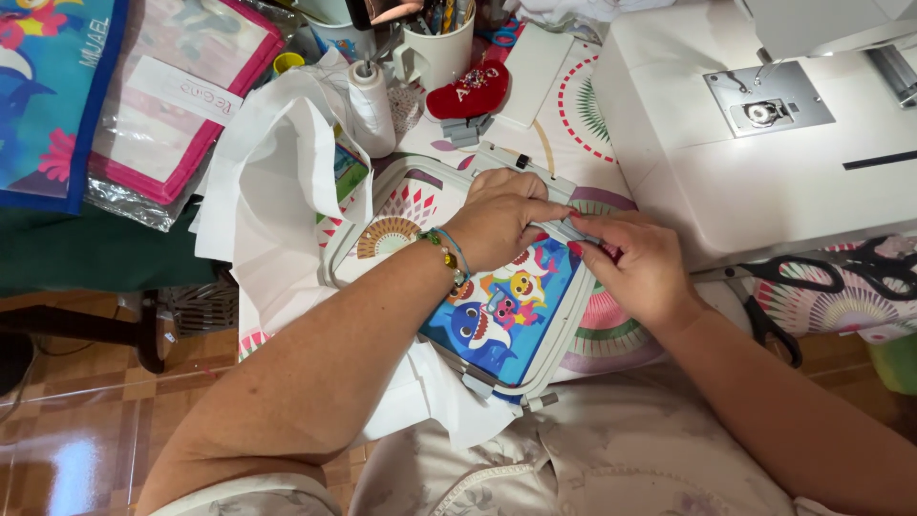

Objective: Preparing a fabric piece in an embroidery hoop and loading it into an embroidery machine

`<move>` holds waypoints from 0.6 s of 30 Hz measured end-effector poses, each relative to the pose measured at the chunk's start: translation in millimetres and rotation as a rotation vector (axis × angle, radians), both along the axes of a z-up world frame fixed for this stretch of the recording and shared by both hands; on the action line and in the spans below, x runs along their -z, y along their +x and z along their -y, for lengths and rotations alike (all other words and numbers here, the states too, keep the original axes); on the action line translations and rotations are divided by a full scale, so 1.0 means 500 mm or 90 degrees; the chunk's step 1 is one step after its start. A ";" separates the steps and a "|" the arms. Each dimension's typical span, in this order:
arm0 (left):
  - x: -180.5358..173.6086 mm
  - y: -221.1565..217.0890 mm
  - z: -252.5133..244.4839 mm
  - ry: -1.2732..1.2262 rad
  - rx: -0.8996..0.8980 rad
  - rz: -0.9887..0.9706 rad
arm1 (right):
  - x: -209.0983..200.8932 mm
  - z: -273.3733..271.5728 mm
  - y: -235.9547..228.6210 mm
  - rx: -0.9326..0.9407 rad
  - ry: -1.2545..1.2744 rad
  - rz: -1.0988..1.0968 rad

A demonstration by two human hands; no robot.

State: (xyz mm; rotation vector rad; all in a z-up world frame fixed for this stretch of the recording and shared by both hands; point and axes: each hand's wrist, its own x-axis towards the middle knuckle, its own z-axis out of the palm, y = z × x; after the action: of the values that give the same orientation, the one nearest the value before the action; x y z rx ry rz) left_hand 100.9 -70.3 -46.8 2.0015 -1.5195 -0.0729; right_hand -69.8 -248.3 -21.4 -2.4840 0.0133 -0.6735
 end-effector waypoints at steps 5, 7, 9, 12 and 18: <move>-0.004 0.002 0.001 -0.006 0.005 -0.002 | -0.004 0.011 0.008 -0.084 0.020 0.062; -0.004 0.002 0.002 0.000 0.003 -0.005 | -0.011 0.009 0.005 -0.096 0.008 0.068; -0.001 0.005 0.004 0.005 -0.002 -0.010 | -0.012 0.012 0.005 -0.110 -0.004 0.073; 0.009 0.009 0.006 0.010 -0.002 0.002 | -0.010 0.019 0.003 -0.134 -0.016 0.080; -0.009 0.005 0.000 0.010 0.000 0.027 | -0.030 0.014 0.000 -0.151 -0.018 0.042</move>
State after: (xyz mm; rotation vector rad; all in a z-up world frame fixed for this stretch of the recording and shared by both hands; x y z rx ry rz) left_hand 103.4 -70.4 -42.2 2.0271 -1.5489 -0.0425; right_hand -69.6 -255.4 -6.5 -2.4372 -0.3122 -0.6562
